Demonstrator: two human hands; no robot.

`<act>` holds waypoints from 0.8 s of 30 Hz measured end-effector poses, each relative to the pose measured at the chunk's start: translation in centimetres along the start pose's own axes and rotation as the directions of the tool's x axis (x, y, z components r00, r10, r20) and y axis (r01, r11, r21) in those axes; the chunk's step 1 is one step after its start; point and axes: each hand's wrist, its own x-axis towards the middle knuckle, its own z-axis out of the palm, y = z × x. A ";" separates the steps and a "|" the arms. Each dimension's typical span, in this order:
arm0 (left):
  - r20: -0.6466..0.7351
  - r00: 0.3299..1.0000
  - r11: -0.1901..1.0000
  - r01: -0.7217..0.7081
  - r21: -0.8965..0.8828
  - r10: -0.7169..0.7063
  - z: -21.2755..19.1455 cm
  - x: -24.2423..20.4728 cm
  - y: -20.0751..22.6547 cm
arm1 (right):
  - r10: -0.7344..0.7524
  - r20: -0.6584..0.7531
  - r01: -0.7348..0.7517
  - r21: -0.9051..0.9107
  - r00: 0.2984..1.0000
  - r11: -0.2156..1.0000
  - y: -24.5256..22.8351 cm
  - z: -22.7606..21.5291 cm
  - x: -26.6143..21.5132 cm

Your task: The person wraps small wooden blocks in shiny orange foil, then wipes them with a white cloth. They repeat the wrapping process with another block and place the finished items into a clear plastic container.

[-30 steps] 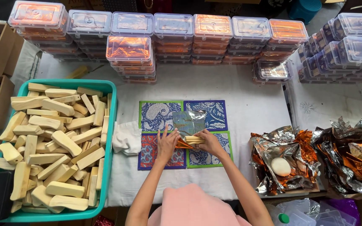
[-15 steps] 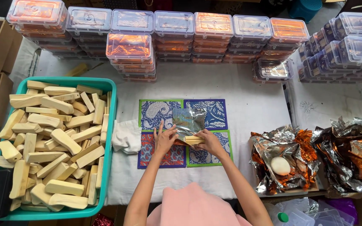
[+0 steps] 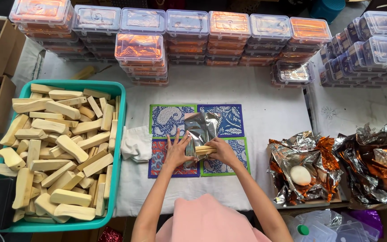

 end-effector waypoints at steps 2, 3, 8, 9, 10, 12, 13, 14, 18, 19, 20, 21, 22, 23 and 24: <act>0.026 0.999 1.000 0.019 0.005 -0.019 -0.7 0.4 0.2 | -0.024 0.010 0.024 0.006 1.000 1.000 0.4 0.2 0.0; 0.054 0.998 0.999 0.038 0.009 -0.038 -1.1 0.6 0.3 | -0.047 0.021 0.047 0.013 0.999 0.999 0.6 0.4 0.0; 0.039 0.999 0.999 0.034 0.032 -0.036 0.4 1.4 -0.4 | -0.021 0.025 0.020 0.006 0.999 1.000 0.0 -0.2 -0.2; 0.019 1.000 0.999 0.024 0.046 -0.025 0.8 1.6 -0.7 | -0.015 0.025 0.015 -0.005 1.000 1.000 -0.3 -0.3 -0.2; 0.020 1.000 0.999 0.021 0.046 -0.022 0.7 1.6 -0.5 | -0.013 0.023 0.013 -0.005 1.000 1.000 -0.1 -0.2 -0.3; -0.005 1.000 0.999 0.026 0.041 -0.026 0.4 1.6 -0.5 | 0.003 0.028 -0.002 -0.026 1.000 1.000 0.2 0.1 -0.2; -0.005 1.000 0.999 0.027 0.041 -0.027 -0.1 1.6 -0.1 | 0.003 0.029 -0.002 -0.026 1.000 1.000 0.5 0.3 -0.2; 0.029 0.998 0.999 0.049 -0.008 -0.048 -0.6 1.5 0.2 | 0.008 0.026 -0.008 -0.002 1.000 1.000 0.8 0.5 -0.2; -0.089 0.995 0.997 -0.051 -0.063 0.045 -1.0 0.9 1.0 | 0.020 0.025 -0.021 0.064 0.999 0.998 1.0 0.6 -0.1; -0.089 0.995 0.997 -0.052 -0.062 0.047 -1.0 0.7 1.6 | 0.020 0.023 -0.021 0.065 1.000 0.998 1.1 0.7 0.0; -0.172 0.976 0.987 -0.148 -0.058 0.136 -1.0 0.5 2.2 | 0.025 0.016 -0.026 0.060 1.000 0.998 1.2 0.7 0.0; -0.253 0.942 0.970 -0.240 -0.049 0.220 -0.9 0.2 2.8 | 0.031 0.012 -0.031 0.055 0.999 0.998 1.3 0.8 0.0; -0.252 0.942 0.970 -0.239 -0.051 0.220 -0.3 0.2 2.9 | 0.032 0.013 -0.033 0.055 0.999 0.998 1.2 0.8 -0.1; -0.254 0.933 0.961 -0.273 -0.044 0.253 0.2 0.1 3.0 | 0.034 0.012 -0.034 0.045 0.999 0.998 1.0 0.7 -0.1; -0.257 0.923 0.951 -0.306 -0.038 0.287 0.8 0.0 3.1 | 0.036 0.011 -0.036 0.034 0.999 0.999 0.8 0.7 -0.2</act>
